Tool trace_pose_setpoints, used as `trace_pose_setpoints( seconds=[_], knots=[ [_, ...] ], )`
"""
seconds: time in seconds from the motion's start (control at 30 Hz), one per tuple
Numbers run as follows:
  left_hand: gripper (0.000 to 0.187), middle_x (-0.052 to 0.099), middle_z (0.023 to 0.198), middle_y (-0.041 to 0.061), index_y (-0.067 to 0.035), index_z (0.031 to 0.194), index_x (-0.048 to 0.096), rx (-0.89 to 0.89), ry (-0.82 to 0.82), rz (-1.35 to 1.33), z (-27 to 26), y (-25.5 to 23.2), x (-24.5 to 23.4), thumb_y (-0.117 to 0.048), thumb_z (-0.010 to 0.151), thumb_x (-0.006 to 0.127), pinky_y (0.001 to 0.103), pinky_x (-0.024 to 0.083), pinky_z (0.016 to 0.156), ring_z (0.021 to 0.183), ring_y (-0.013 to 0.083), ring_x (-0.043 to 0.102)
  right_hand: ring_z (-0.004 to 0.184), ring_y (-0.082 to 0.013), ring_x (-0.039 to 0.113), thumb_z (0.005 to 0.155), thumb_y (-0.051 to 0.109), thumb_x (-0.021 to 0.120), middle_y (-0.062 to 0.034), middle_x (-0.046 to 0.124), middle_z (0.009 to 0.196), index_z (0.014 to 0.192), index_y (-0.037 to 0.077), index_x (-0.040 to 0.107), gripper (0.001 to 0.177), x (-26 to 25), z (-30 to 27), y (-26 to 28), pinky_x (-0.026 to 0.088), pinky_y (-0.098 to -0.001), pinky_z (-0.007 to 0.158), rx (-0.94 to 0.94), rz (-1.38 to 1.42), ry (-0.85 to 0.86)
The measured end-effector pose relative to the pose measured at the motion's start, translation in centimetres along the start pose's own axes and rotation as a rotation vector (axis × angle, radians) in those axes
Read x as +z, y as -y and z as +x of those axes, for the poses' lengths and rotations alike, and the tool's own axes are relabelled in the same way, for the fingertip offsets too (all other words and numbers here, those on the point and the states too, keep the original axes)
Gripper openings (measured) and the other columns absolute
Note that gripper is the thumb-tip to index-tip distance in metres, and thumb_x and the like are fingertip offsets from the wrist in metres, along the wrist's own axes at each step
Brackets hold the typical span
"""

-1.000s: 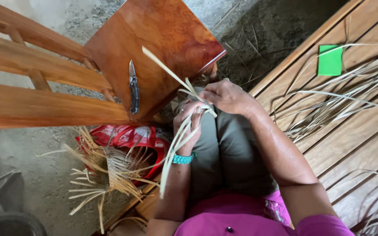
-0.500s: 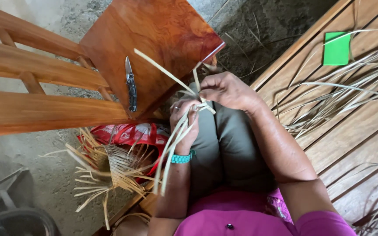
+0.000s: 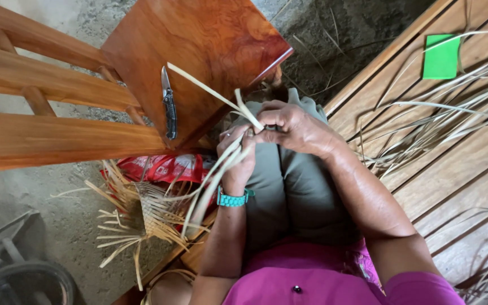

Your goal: Weaving dried plant fibers to create a handcrafted item

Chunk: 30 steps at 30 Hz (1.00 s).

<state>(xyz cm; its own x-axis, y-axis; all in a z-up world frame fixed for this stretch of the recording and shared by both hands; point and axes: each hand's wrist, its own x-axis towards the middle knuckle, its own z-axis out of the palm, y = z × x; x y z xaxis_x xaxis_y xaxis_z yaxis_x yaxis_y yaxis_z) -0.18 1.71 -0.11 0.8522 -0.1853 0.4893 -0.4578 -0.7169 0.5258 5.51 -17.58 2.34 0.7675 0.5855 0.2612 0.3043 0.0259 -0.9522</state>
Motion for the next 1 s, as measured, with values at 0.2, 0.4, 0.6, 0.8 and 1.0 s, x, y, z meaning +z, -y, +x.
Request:
trace_pose_setpoints(
  seconds=[0.2,0.4,0.6,0.8,1.0],
  knots=[
    [0.010,0.072,0.074,0.007,-0.007,0.098,0.075,-0.274,-0.093,-0.302,-0.4,-0.1,0.8,-0.013,0.095,0.069,0.034,0.057,0.084,0.078,0.0232,0.073,0.081,-0.0155,0.063,0.096,0.008,0.072,-0.0062,0.066,0.084,0.098,0.006,0.073,0.003,-0.4,-1.0,-2.4,0.054,-0.0345,0.074,0.042,0.145,-0.082],
    [0.013,0.075,0.072,0.008,-0.007,0.096,0.075,-0.323,-0.033,-0.421,1.1,-2.1,-0.1,-0.014,0.098,0.064,0.039,0.058,0.083,0.081,0.0248,0.076,0.065,-0.0106,0.065,0.094,0.011,0.074,-0.0035,0.069,0.073,0.095,0.007,0.073,0.004,-0.2,-0.9,-3.8,0.054,-0.0254,0.062,0.271,0.205,-0.153],
    [0.025,0.079,0.095,0.011,-0.006,0.109,0.075,-0.266,0.023,-0.593,0.9,-2.6,0.5,-0.003,0.084,0.080,0.035,0.059,0.086,0.090,0.0226,0.075,0.066,-0.0110,0.070,0.092,0.010,0.076,-0.0036,0.072,0.072,0.092,0.007,0.074,0.004,-0.4,-0.9,-4.5,0.059,-0.0263,0.065,0.311,0.245,-0.141],
    [0.012,0.078,0.089,0.008,-0.009,0.099,0.079,-0.232,-0.104,-0.495,1.5,-3.2,1.4,-0.006,0.087,0.079,0.039,0.057,0.087,0.084,0.0261,0.074,0.069,-0.0117,0.072,0.093,0.008,0.075,-0.0041,0.073,0.074,0.093,0.006,0.075,0.003,-0.7,-0.7,-3.5,0.061,-0.0275,0.068,0.329,0.232,-0.138],
    [0.017,0.078,0.088,0.013,-0.005,0.097,0.077,-0.246,-0.120,-0.471,1.6,-3.3,0.9,-0.003,0.081,0.083,0.035,0.060,0.079,0.082,0.0261,0.077,0.067,-0.0123,0.072,0.092,0.004,0.074,-0.0063,0.073,0.072,0.093,0.003,0.075,0.002,-0.4,-0.7,-3.1,0.060,-0.0260,0.067,0.307,0.237,-0.192]
  ],
)
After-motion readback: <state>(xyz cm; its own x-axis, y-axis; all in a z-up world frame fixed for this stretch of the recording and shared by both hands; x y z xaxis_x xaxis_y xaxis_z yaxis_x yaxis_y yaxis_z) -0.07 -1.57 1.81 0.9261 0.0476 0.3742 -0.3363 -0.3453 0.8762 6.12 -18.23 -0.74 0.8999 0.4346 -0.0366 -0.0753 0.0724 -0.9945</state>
